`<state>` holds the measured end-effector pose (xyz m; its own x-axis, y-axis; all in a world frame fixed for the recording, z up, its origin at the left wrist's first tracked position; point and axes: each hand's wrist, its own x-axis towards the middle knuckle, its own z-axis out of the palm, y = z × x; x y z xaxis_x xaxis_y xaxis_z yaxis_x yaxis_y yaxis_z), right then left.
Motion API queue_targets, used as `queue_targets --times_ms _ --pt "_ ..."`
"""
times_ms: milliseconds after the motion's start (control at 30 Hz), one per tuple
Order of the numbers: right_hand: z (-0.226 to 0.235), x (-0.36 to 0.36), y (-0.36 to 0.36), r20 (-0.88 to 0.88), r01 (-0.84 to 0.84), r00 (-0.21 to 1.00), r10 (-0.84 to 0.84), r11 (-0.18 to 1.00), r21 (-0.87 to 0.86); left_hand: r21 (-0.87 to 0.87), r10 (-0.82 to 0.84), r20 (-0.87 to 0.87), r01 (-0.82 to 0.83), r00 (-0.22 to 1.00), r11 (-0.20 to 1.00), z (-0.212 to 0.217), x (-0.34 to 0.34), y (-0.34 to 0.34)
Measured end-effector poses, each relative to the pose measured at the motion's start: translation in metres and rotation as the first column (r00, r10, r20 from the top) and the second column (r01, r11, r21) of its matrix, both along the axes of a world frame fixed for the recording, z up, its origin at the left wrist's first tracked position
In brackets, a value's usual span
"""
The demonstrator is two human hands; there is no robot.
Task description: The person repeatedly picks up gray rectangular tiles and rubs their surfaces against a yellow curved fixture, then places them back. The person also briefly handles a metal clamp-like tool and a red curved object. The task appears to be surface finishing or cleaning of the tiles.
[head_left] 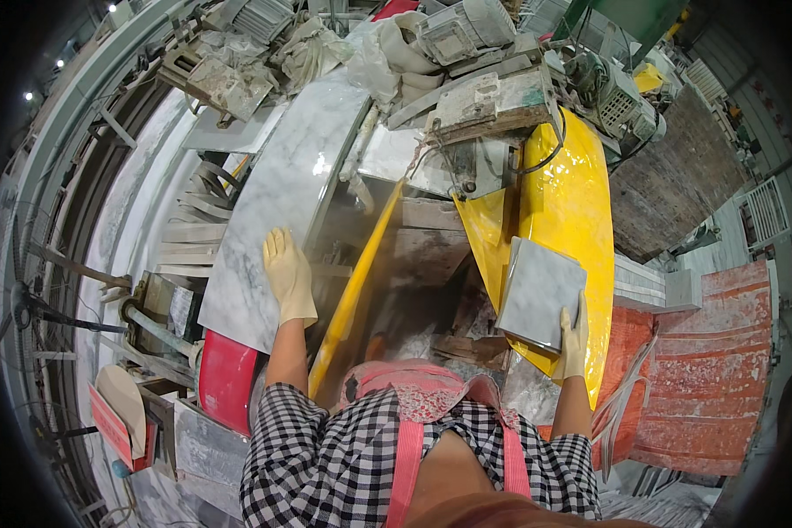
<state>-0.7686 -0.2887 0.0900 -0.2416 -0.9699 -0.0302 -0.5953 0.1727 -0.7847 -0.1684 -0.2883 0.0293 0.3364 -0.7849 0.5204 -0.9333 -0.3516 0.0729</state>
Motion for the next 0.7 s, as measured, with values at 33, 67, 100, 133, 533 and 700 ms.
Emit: queue_targets --times_ms 33,67,100,133,533,700 --pt "0.002 0.002 0.001 0.040 0.015 0.999 -0.015 1.000 0.007 0.013 0.003 -0.007 -0.003 1.000 1.000 0.000 0.000 0.000" --pt "0.005 0.005 0.002 0.084 0.053 0.995 -0.055 0.998 0.034 0.017 0.000 -0.006 0.000 1.000 1.000 0.001 0.000 0.000" --pt "0.008 0.007 0.003 0.122 0.066 0.990 -0.073 0.996 0.054 0.020 -0.003 -0.005 0.003 1.000 1.000 0.001 0.000 0.000" --pt "0.010 0.009 0.003 0.087 0.056 0.994 -0.059 0.998 0.034 0.024 -0.001 -0.006 0.001 1.000 1.000 0.001 0.000 0.000" --pt "0.011 0.008 0.000 -0.038 0.033 0.999 -0.031 0.998 0.049 -0.001 -0.006 -0.006 0.006 1.000 1.000 -0.001 0.002 -0.001" --pt "0.026 0.021 0.005 0.123 0.053 0.991 -0.060 0.997 0.056 -0.026 -0.009 0.008 0.010 1.000 1.000 -0.001 0.001 -0.002"
